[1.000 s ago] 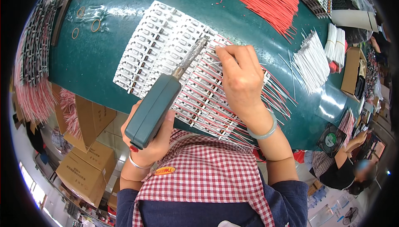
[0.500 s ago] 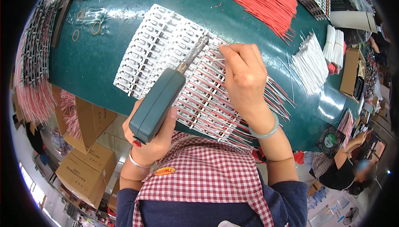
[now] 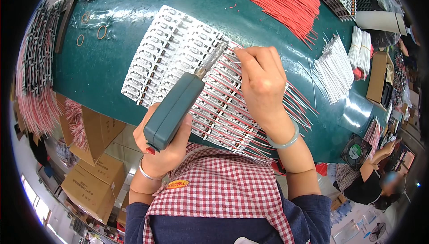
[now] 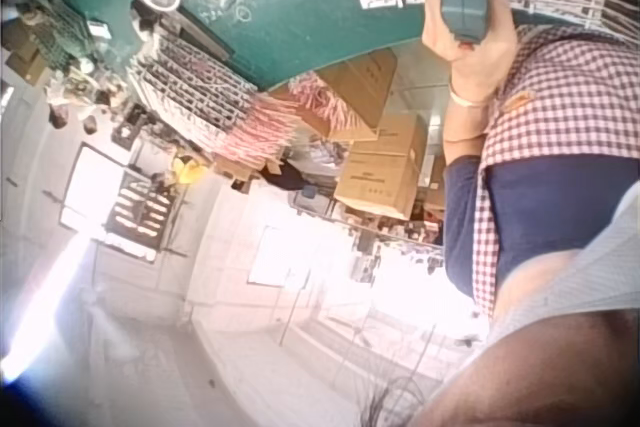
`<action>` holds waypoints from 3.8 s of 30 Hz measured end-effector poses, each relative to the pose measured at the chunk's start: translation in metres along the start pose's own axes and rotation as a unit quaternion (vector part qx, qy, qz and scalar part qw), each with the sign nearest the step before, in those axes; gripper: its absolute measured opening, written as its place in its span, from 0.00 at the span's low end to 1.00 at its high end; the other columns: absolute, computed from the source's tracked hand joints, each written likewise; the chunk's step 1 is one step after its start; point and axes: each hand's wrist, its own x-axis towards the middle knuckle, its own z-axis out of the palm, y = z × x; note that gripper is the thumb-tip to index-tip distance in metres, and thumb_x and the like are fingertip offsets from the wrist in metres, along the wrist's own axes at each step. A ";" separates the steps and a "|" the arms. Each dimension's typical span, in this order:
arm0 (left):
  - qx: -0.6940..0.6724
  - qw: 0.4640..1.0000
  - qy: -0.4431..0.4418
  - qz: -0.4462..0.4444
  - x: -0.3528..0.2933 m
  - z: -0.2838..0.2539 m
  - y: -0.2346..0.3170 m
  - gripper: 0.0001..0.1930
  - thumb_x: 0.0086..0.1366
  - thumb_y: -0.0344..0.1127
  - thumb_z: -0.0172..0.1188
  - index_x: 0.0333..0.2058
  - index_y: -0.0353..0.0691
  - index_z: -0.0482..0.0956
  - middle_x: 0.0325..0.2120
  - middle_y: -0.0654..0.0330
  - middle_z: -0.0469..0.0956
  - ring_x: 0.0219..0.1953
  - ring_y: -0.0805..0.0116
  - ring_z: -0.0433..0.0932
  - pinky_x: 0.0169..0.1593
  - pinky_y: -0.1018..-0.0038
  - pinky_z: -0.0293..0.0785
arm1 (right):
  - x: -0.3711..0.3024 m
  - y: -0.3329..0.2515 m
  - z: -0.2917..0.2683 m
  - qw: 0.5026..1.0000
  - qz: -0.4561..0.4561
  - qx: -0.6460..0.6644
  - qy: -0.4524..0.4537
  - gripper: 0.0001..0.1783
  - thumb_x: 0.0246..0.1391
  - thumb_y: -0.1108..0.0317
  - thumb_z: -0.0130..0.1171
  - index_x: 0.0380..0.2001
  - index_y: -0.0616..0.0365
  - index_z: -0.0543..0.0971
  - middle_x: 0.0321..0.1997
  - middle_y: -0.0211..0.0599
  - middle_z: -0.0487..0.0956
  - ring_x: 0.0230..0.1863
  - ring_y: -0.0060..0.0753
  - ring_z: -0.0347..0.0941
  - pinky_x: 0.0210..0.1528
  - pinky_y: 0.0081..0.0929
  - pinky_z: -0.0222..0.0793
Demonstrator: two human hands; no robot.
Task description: The person uses a soldering iron to attach red and white wires to a white plastic grid fixture on a green workbench. They repeatedly pick up individual wires, place them into slots on the grid, and apply heat with the soldering iron to secure them.
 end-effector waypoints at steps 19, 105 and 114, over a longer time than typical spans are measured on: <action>0.010 0.999 0.042 0.013 -0.013 -0.002 -0.007 0.13 0.56 0.23 0.71 0.41 0.29 0.83 0.36 0.53 0.84 0.33 0.66 0.83 0.37 0.74 0.78 | 0.002 -0.002 0.000 1.000 -0.013 -0.015 -0.005 0.15 0.38 0.80 0.61 0.35 0.68 0.82 0.34 0.40 0.77 0.37 0.40 0.74 0.36 0.33 0.74; -0.107 0.962 0.210 -0.142 -0.145 -0.070 -0.081 0.19 0.55 0.21 0.69 0.48 0.28 0.80 0.40 0.51 0.83 0.28 0.69 0.79 0.33 0.76 0.76 | -0.032 -0.111 0.047 0.982 -0.127 0.084 -0.112 0.19 0.44 0.80 0.62 0.43 0.67 0.82 0.38 0.40 0.79 0.37 0.40 0.74 0.37 0.35 0.72; 0.015 0.984 0.156 -0.087 -0.141 -0.069 -0.080 0.12 0.53 0.21 0.69 0.39 0.27 0.83 0.34 0.50 0.83 0.33 0.59 0.84 0.39 0.71 0.81 | -0.030 -0.118 0.048 0.984 -0.120 0.074 -0.109 0.19 0.44 0.85 0.65 0.43 0.65 0.83 0.37 0.40 0.79 0.35 0.40 0.75 0.36 0.34 0.73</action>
